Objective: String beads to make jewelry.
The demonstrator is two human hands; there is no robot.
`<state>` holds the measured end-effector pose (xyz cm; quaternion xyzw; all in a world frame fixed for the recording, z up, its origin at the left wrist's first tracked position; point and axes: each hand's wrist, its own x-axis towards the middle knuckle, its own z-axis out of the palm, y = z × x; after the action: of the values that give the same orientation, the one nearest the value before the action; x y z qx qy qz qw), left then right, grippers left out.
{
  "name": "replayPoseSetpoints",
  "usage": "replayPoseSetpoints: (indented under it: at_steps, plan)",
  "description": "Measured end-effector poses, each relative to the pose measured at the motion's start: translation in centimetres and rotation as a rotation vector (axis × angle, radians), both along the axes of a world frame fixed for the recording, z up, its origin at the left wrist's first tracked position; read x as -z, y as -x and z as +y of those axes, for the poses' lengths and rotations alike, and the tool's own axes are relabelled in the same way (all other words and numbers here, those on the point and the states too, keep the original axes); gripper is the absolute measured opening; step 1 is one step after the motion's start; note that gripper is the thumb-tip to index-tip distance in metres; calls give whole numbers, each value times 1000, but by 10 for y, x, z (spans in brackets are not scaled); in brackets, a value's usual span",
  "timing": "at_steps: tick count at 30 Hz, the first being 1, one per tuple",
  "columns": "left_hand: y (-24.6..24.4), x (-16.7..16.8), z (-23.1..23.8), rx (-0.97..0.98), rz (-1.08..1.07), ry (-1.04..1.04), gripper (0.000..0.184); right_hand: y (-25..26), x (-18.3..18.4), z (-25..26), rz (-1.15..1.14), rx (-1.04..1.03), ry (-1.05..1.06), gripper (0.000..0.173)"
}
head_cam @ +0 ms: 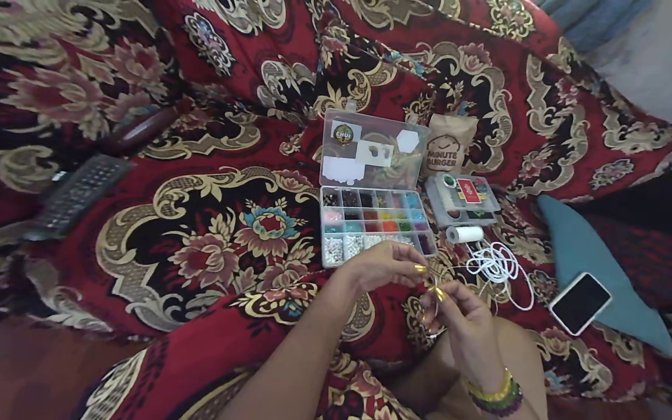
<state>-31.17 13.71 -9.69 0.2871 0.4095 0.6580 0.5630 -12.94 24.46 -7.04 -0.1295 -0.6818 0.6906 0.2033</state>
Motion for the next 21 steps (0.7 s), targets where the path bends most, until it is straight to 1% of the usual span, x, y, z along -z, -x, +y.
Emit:
replayPoseSetpoints:
  at_steps: [4,11,17,21]
  plan:
    - [-4,4,3,62,-22,-25,17,-1,-1,0,-1,-37,-16,13]
    - [-5,4,3,83,4,-12,21,-2,-2,-3,18,-89,-37,11]
    - [-4,3,2,97,13,-20,19,-3,1,-3,19,-71,-52,13]
    - [-2,5,2,108,-10,-85,18,-4,1,-2,39,-66,-45,12]
